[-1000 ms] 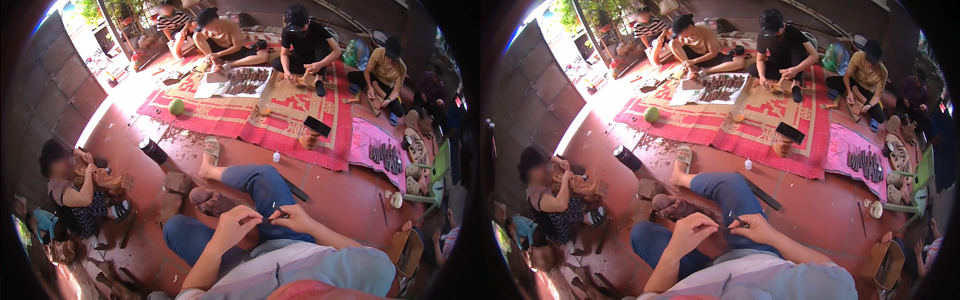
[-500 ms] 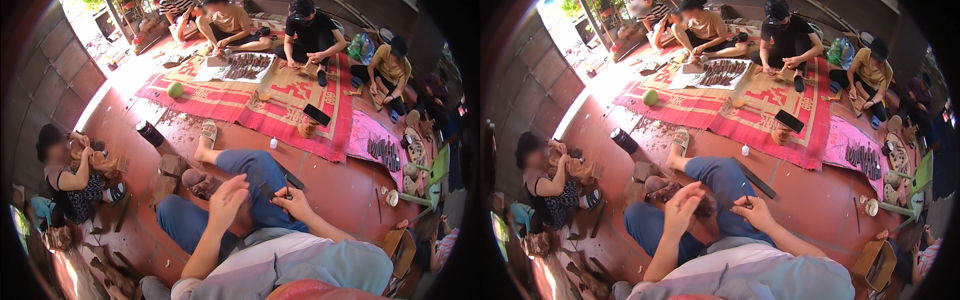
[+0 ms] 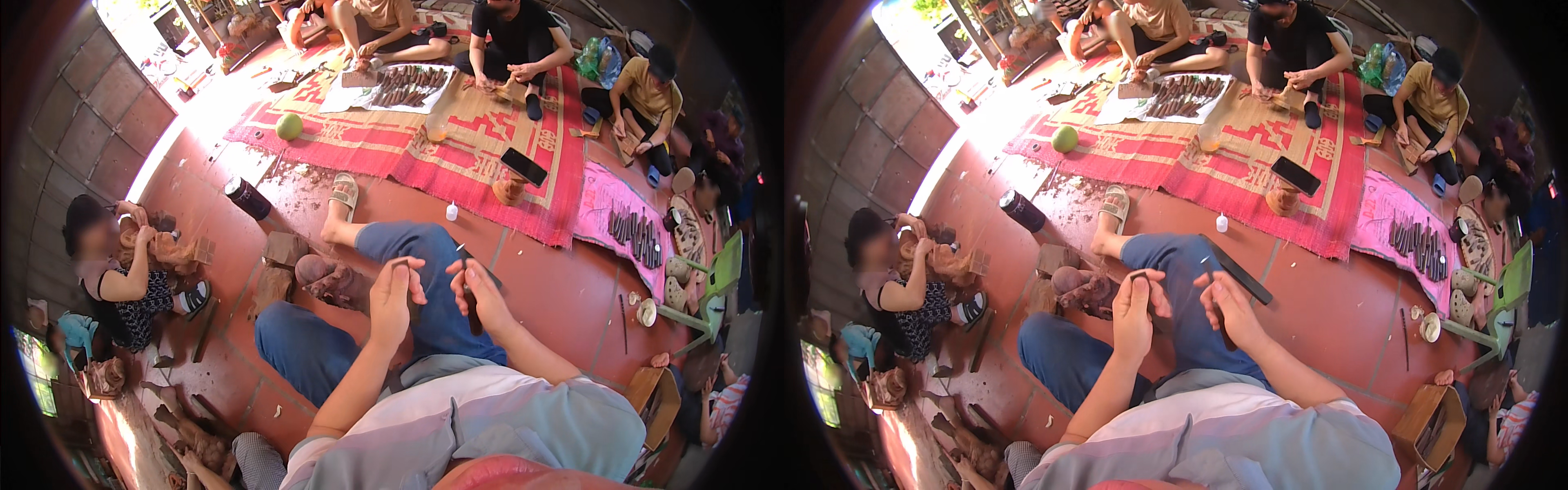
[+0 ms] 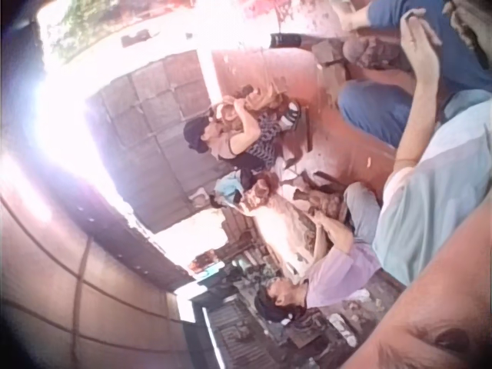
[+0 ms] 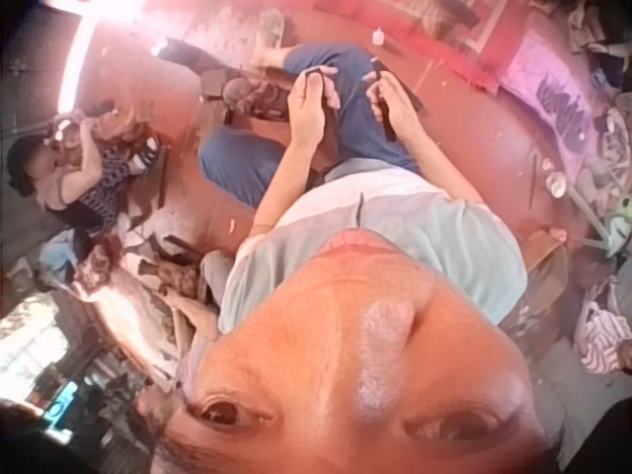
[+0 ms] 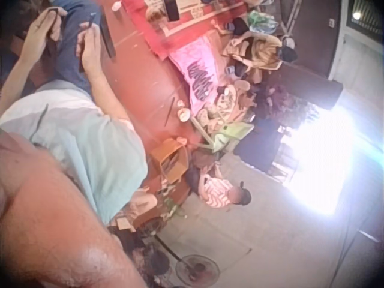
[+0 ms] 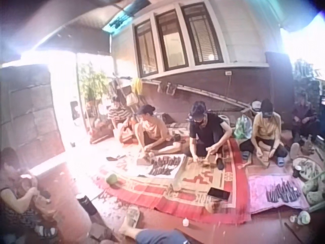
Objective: The person sits on the floor and carves a piece of wood using a knife and a file. They hold the wood in their left hand and use the tools in their right hand to shape it. The person occasionally switches between the knife and the file to refine the wood's surface.
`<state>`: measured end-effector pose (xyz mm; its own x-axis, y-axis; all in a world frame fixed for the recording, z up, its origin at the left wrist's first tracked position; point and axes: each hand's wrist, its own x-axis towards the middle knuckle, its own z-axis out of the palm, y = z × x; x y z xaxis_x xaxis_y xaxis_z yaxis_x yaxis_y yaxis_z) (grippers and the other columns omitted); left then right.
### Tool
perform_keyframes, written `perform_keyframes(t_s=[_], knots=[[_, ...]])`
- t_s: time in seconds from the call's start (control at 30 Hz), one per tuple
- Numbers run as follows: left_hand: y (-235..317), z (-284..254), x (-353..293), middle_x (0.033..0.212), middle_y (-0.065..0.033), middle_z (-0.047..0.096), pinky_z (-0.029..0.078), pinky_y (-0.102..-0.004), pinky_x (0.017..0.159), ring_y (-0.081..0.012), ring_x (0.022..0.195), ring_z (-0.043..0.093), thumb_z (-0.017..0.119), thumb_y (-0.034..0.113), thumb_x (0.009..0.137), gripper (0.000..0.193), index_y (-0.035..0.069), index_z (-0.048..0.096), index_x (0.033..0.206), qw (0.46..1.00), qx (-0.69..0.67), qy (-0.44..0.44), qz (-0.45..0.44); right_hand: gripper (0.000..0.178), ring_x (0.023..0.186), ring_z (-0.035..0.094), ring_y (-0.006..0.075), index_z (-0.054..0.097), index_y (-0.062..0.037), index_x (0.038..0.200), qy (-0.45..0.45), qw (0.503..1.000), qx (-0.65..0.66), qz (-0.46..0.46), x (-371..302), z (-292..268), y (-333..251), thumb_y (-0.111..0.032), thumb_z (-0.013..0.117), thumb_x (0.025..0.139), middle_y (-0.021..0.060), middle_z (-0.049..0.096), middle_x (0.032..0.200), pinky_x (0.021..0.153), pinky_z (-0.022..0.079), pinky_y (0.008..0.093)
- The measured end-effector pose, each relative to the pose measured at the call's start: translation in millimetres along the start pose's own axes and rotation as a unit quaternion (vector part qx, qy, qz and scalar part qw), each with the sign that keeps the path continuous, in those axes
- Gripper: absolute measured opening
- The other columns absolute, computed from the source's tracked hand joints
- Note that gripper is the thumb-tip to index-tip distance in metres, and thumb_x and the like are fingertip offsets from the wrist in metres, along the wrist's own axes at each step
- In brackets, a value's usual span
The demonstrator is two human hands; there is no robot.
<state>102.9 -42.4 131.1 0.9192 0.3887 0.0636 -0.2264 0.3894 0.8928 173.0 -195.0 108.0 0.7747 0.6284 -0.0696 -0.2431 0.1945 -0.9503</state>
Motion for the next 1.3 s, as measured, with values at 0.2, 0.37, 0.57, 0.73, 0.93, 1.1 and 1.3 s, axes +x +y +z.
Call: perform_keyframes(t_s=[0.2,0.37,0.57,0.73,0.93,1.1,1.3], knots=[[-1,12,17,0.072,-0.0010,0.048,0.043,-0.0229,0.060,-0.0087,0.065,0.048,0.039,0.018,0.097,0.026,-0.001,0.054,0.108,0.991,0.133,-0.026,0.021,0.029,0.061,0.048,0.0056,0.049,-0.0055,0.119,0.006,0.999,0.041,-0.018,10,-5,-20,-0.022,0.038,0.097,0.0009,0.052,0.072,0.054,0.040,0.0182],[5,16,34,0.078,-0.0034,0.055,0.045,-0.0244,0.070,-0.0106,0.073,0.053,0.039,0.019,0.097,0.026,0.000,0.056,0.103,0.978,0.183,-0.094,0.025,0.036,0.066,0.054,0.0070,0.043,-0.0075,0.130,0.042,0.999,0.030,0.007,7,-6,-43,-0.019,0.042,0.096,0.0027,0.057,0.077,0.059,0.043,0.0196],[-10,8,52,0.071,0.0021,0.044,0.035,-0.0209,0.063,-0.0062,0.066,0.040,0.041,0.020,0.097,0.022,0.003,0.054,0.099,0.978,0.126,-0.146,0.076,0.038,0.062,0.051,0.0065,0.042,-0.0075,0.131,0.058,0.995,0.036,-0.069,16,-7,-47,-0.021,0.044,0.096,0.0029,0.057,0.075,0.057,0.041,0.0182],[-24,-10,45,0.071,0.0041,0.040,0.030,-0.0198,0.057,-0.0042,0.064,0.033,0.050,0.029,0.093,0.025,0.004,0.052,0.093,0.980,0.107,-0.153,0.063,0.041,0.057,0.048,0.0059,0.042,-0.0067,0.131,-0.006,0.999,0.048,-0.010,10,1,-55,-0.024,0.047,0.095,0.0019,0.054,0.067,0.052,0.038,0.0181],[-17,-17,39,0.076,0.0025,0.045,0.032,-0.0208,0.059,-0.0068,0.066,0.038,0.071,0.051,0.071,0.058,0.001,0.054,0.092,0.972,0.135,-0.192,0.032,0.041,0.054,0.046,0.0047,0.039,-0.0075,0.134,-0.104,0.993,0.022,0.058,7,21,-57,-0.021,0.043,0.096,0.0006,0.052,0.063,0.049,0.037,0.0181],[-24,-18,39,0.077,-0.0010,0.050,0.037,-0.0229,0.060,-0.0096,0.069,0.045,0.071,0.046,0.070,0.055,0.001,0.055,0.095,0.967,0.153,-0.186,0.084,0.039,0.055,0.047,0.0031,0.043,-0.0077,0.132,-0.104,0.992,-0.016,0.068,4,31,-57,-0.020,0.043,0.096,-0.0007,0.051,0.064,0.047,0.036,0.0165],[-14,-19,40,0.077,-0.0028,0.053,0.040,-0.0243,0.060,-0.0126,0.071,0.051,0.073,0.045,0.069,0.052,0.002,0.055,0.092,0.960,0.184,-0.198,0.078,0.040,0.056,0.048,0.0030,0.042,-0.0082,0.133,-0.117,0.990,-0.041,0.073,3,32,-58,-0.021,0.044,0.096,-0.0012,0.052,0.066,0.047,0.036,0.0162]])
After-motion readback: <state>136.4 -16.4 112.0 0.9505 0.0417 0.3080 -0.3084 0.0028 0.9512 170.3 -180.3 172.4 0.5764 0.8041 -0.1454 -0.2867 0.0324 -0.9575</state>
